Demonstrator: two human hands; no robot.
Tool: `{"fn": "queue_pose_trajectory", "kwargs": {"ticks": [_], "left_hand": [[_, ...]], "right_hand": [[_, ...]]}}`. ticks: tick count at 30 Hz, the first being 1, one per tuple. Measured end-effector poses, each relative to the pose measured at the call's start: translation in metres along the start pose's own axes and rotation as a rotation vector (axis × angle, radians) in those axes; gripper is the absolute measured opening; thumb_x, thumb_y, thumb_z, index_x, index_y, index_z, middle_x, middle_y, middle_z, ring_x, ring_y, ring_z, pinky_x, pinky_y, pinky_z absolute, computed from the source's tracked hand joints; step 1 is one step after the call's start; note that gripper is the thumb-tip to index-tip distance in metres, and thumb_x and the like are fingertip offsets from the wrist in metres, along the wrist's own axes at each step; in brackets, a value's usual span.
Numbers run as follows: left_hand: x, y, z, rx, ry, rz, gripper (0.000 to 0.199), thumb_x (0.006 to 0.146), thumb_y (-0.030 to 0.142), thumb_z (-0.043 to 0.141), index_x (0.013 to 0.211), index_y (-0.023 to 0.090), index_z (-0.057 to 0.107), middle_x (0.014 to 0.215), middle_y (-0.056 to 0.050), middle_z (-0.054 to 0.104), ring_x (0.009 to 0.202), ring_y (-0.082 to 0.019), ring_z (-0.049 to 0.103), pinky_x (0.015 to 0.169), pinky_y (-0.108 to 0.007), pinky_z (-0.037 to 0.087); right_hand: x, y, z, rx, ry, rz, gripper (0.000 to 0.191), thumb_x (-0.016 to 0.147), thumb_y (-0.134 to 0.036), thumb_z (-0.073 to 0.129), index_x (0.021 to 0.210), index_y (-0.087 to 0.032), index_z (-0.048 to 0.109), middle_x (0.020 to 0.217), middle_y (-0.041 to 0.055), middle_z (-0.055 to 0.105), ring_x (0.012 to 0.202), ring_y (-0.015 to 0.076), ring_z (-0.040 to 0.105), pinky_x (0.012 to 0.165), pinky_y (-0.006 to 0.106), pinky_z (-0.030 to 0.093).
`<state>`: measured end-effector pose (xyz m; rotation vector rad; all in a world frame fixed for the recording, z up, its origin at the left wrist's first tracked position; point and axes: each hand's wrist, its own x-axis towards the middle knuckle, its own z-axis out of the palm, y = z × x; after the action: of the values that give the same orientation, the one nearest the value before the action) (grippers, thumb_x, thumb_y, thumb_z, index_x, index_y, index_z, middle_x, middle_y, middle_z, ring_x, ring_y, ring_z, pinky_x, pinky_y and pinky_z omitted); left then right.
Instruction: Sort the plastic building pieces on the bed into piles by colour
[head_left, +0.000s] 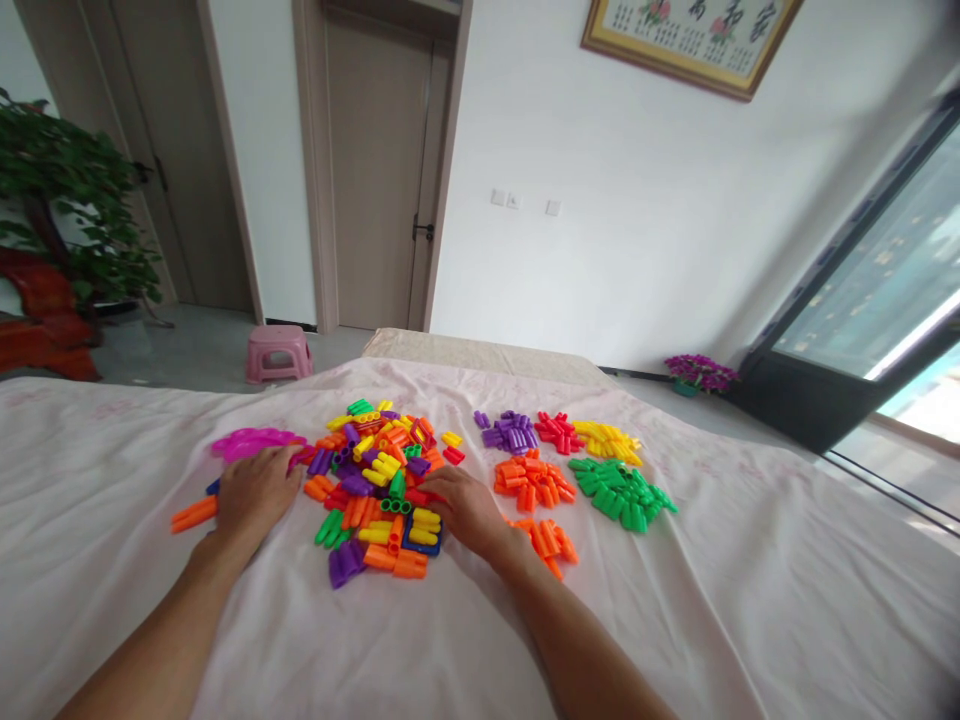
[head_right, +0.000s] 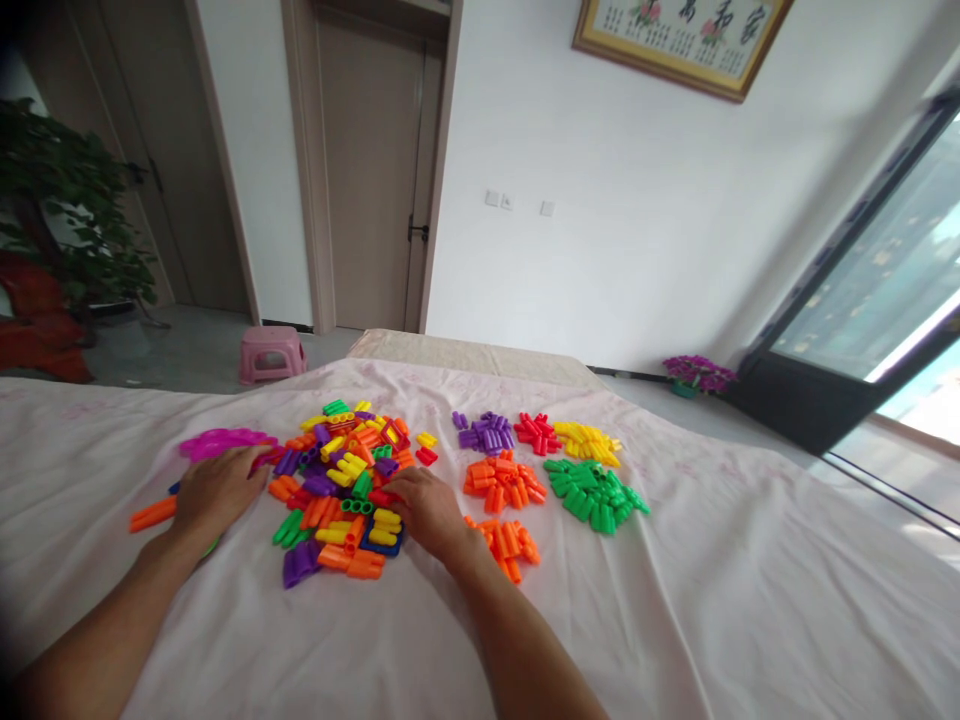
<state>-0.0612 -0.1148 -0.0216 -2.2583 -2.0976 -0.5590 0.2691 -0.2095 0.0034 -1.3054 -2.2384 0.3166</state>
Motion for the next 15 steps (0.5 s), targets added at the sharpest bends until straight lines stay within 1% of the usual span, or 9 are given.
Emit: {"fn": "queue_pose_trajectory", "kwargs": {"ticks": [4,6,8,10,12,14,15], "left_hand": [[0.0,-0.001,0.002,0.08,0.01,0.019,0.051,0.097,0.036,0.037,0.132,0.015,0.068,0.128,-0.02,0.071,0.122,-0.036,0.063,0.099,-0.049,0.043],[0.001,-0.003,0.004,0.093,0.007,0.022,0.051,0.098,0.037,0.036,0.132,0.015,0.067,0.129,-0.019,0.071,0.122,-0.036,0.063,0.099,-0.049,0.043],[0.003,-0.005,0.006,0.116,-0.013,0.027,0.052,0.098,0.038,0.036,0.133,0.013,0.066,0.129,-0.019,0.071,0.12,-0.035,0.064,0.098,-0.048,0.044],[0.004,-0.007,0.007,0.14,-0.033,0.027,0.053,0.098,0.039,0.034,0.133,0.012,0.064,0.129,-0.018,0.071,0.12,-0.034,0.064,0.098,-0.047,0.044],[0.004,-0.007,0.008,0.151,-0.037,0.028,0.054,0.099,0.04,0.032,0.132,0.013,0.064,0.128,-0.018,0.071,0.121,-0.033,0.064,0.098,-0.045,0.044],[0.004,-0.008,0.008,0.15,-0.029,0.029,0.054,0.099,0.04,0.032,0.134,0.014,0.064,0.13,-0.017,0.071,0.121,-0.032,0.063,0.098,-0.045,0.044],[0.004,-0.009,0.009,0.149,-0.027,0.03,0.054,0.099,0.041,0.032,0.135,0.015,0.064,0.13,-0.016,0.07,0.121,-0.032,0.063,0.098,-0.045,0.044]], "right_hand": [[-0.001,-0.001,0.0,0.077,0.09,0.064,0.021,0.096,-0.022,0.061,0.114,-0.023,0.072,0.11,0.0061,0.074,0.103,0.0199,0.067,0.094,0.03,0.052],[0.0,0.0,-0.005,0.142,0.176,0.125,0.02,0.094,-0.018,0.06,0.108,-0.023,0.073,0.102,0.0048,0.073,0.096,0.0188,0.067,0.089,0.029,0.053],[0.002,0.006,-0.013,0.235,0.262,0.206,0.021,0.093,-0.018,0.057,0.104,-0.021,0.074,0.098,0.0048,0.071,0.091,0.0184,0.067,0.081,0.028,0.055],[0.003,0.018,-0.024,0.361,0.333,0.3,0.025,0.094,-0.024,0.053,0.11,-0.02,0.072,0.102,0.006,0.07,0.089,0.0185,0.067,0.071,0.027,0.057],[0.002,0.036,-0.036,0.464,0.403,0.395,0.033,0.094,-0.03,0.052,0.122,-0.02,0.067,0.103,0.0064,0.069,0.084,0.018,0.068,0.062,0.026,0.057],[-0.002,0.058,-0.049,0.505,0.505,0.479,0.041,0.091,-0.035,0.056,0.128,-0.018,0.062,0.095,0.0049,0.069,0.077,0.017,0.068,0.057,0.026,0.057],[-0.005,0.07,-0.056,0.517,0.57,0.514,0.044,0.089,-0.038,0.06,0.128,-0.017,0.06,0.09,0.0035,0.069,0.073,0.0166,0.068,0.057,0.026,0.057]]}}
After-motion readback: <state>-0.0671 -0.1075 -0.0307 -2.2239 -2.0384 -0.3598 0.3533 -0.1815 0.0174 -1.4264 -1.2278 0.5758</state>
